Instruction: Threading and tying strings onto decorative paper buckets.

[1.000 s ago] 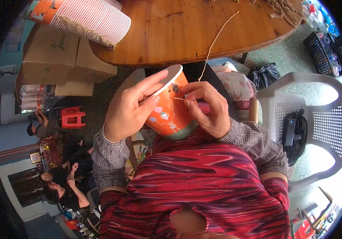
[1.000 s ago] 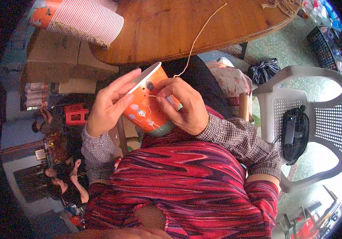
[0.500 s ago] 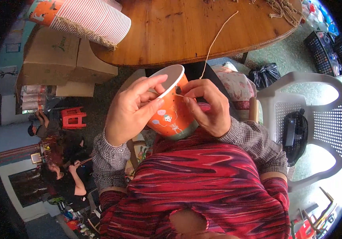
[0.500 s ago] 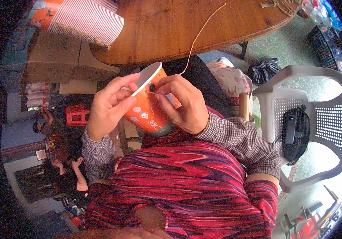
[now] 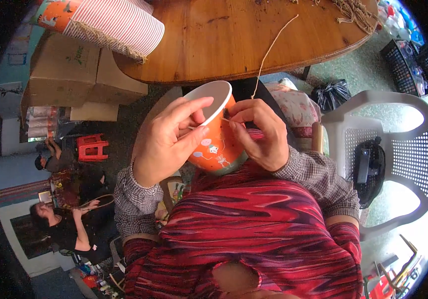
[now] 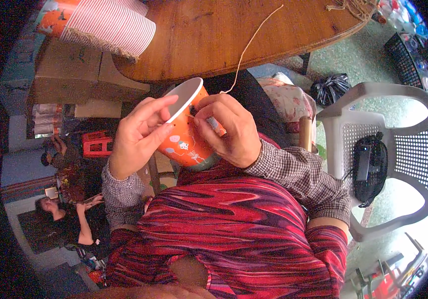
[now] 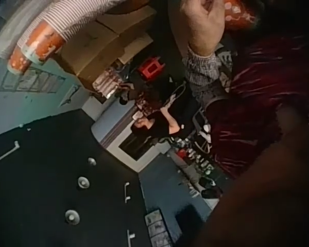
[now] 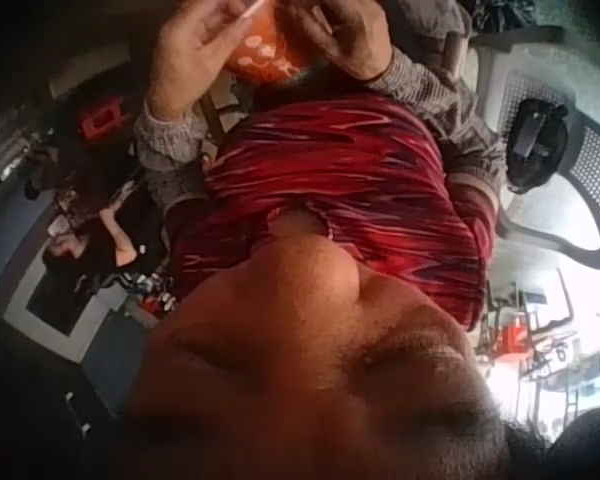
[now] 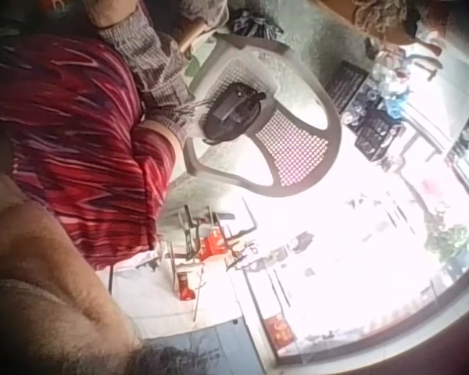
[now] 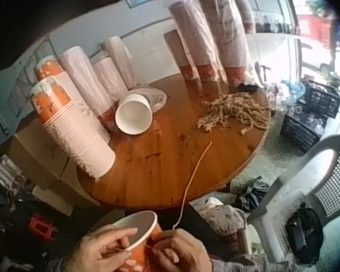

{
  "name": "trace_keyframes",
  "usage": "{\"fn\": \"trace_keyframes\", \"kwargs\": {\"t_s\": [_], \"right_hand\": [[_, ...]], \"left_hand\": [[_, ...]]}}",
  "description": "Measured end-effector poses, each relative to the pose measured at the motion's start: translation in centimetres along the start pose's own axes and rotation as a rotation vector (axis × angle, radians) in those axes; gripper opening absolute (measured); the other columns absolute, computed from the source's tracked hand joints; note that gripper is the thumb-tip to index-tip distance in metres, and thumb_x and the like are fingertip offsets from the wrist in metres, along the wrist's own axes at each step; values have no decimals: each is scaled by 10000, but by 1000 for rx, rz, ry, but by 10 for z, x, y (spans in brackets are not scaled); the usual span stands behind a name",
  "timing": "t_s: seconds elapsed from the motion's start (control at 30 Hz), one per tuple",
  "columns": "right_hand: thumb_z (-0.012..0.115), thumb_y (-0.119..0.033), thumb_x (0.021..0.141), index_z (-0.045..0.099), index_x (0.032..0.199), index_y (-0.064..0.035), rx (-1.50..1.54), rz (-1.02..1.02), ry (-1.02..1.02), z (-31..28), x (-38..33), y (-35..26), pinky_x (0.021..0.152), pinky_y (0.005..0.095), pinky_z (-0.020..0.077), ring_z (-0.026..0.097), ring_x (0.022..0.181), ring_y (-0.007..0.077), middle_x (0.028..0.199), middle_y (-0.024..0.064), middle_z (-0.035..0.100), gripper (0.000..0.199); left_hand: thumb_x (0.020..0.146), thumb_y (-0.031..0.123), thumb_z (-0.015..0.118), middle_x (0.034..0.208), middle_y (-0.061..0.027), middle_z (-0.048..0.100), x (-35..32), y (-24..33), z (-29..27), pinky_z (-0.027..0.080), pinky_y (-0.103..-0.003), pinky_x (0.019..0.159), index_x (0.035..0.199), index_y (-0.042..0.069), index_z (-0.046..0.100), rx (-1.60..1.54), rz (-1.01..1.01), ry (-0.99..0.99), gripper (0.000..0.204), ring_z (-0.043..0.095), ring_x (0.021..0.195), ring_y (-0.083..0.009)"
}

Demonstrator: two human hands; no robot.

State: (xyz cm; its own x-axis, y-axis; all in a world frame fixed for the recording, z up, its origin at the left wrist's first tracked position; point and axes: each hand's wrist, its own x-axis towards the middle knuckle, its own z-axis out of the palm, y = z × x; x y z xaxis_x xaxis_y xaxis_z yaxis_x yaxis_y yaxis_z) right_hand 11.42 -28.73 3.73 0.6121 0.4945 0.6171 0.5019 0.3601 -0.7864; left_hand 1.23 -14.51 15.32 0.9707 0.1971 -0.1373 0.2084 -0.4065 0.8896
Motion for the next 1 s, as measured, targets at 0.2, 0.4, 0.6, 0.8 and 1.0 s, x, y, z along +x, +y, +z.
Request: {"fn": "trace_keyframes", "kwargs": {"t_s": [0.2, 0.4, 0.6, 0.8, 1.0], "right_hand": [[672, -19, 740, 594, 869, -27, -10, -23, 29, 2, 3, 0, 733, 356, 486, 591, 843, 283, 913, 123, 593, 151], [675, 57, 709, 622, 890, -26, -120, -124, -22, 0, 7, -3, 691, 313, 477, 581, 812, 246, 910, 115, 585, 206], [683, -70, 694, 621, 907, -69, -211, -186, -15, 3, 22, 2, 677, 362, 481, 568, 787, 283, 885, 96, 577, 222], [673, -105, 726, 616, 938, -62, -355, -433, 71, 3, 94, 31, 684, 375, 479, 565, 788, 301, 897, 110, 577, 224], [675, -80, 755, 600, 922, -30, -375, -480, 105, 7, 138, 34, 731, 372, 497, 592, 847, 306, 929, 124, 601, 190]], "left_hand": [[899, -18, 527, 914, -56, 485, 3, 9, -10, 510, -232, 728, 1193, -53, 521, 178, 28, -81, 296, 561, 826, -89], [913, 84, 541, 884, -73, 557, 20, 3, -22, 448, -249, 745, 1082, -68, 581, 170, -35, -257, 231, 550, 824, -116], [883, 28, 558, 842, -61, 553, 28, 5, -29, 446, -232, 712, 967, -76, 607, 96, -42, -253, 143, 558, 802, -106], [823, 9, 591, 795, -128, 580, 63, 10, -49, 467, -282, 625, 919, -44, 613, 567, 448, 197, 112, 606, 681, -206], [816, 37, 613, 805, -138, 596, 88, 1, -64, 476, -322, 605, 917, -19, 619, 360, 484, 378, 116, 629, 709, -265]]}}
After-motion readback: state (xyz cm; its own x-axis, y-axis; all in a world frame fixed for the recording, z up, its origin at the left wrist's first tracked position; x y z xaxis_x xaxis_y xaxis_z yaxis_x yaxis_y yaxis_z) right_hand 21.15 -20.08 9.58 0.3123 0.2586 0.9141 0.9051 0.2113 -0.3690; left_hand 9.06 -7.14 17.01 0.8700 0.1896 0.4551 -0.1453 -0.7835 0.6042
